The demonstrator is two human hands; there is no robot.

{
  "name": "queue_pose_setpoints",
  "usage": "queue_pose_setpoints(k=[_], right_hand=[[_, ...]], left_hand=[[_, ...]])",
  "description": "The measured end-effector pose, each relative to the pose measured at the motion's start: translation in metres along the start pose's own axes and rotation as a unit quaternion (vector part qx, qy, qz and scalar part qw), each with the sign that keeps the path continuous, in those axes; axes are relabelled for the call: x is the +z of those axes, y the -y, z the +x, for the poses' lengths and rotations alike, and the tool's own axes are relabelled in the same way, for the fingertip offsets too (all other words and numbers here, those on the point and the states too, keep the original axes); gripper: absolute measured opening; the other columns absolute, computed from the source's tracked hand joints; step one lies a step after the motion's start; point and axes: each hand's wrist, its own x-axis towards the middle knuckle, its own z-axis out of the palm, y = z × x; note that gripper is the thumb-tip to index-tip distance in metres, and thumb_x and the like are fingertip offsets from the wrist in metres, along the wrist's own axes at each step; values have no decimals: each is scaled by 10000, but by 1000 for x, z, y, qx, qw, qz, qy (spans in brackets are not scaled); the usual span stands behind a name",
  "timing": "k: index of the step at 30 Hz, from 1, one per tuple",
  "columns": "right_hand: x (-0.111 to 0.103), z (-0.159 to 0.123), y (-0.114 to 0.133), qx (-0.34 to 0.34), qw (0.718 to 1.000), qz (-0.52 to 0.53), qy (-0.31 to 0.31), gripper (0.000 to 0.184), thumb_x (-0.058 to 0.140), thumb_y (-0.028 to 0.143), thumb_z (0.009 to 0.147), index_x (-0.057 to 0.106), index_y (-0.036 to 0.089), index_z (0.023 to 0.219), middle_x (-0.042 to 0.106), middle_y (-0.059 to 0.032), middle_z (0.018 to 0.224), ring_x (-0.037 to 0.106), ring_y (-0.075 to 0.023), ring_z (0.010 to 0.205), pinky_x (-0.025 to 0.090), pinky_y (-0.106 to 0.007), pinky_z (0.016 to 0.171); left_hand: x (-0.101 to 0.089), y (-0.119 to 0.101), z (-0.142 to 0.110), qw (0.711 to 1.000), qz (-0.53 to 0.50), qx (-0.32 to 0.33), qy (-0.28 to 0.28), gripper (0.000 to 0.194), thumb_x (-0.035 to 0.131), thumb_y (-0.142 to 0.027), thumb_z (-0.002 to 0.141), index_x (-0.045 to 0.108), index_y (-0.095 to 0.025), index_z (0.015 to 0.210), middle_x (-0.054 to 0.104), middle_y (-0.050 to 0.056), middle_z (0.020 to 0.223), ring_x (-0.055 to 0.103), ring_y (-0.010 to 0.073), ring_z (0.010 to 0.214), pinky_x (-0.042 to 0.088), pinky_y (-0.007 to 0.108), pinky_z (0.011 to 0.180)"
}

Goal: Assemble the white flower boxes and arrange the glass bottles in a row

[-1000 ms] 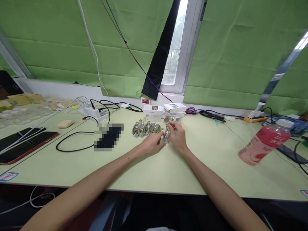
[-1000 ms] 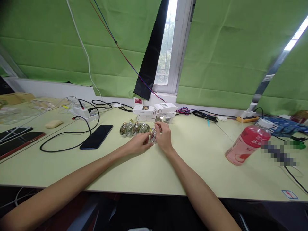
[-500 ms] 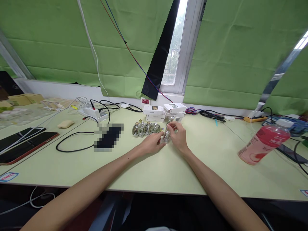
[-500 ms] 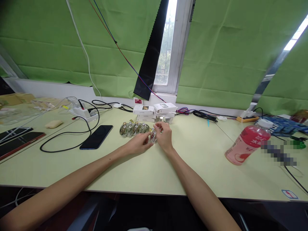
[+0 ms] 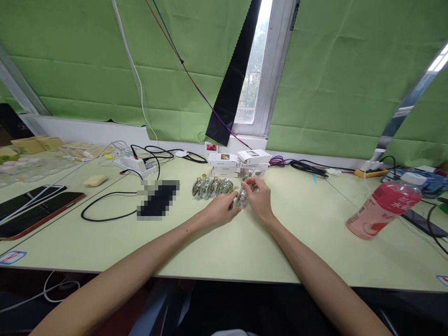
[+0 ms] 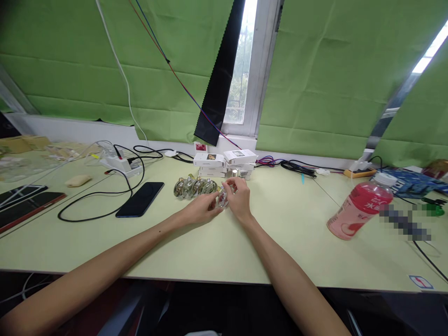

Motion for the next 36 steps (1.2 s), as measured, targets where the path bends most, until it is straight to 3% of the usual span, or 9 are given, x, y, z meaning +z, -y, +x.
queue_pose_setpoints(k=[15,36], right_hand=[[1,-1,-1,-19,1000,-4,12,162,544,295,927,666,207,988,703,-76,962,608,-206,845,514,-352,758],[0,-1,0,-10,1000,-15,3,125,617,336,905,646,224,856,690,-40,855,571,-203,798,479,-343,722]], left_hand=[[1,0,0,1000,-2,1,-2,188,551,-396,881,472,-227,906,628,-3,713,553,185,617,323,284,566],[-1,-2,0,1000,-5,-2,-3,181,552,-395,890,483,-229,914,629,-7,702,553,184,613,317,284,564]])
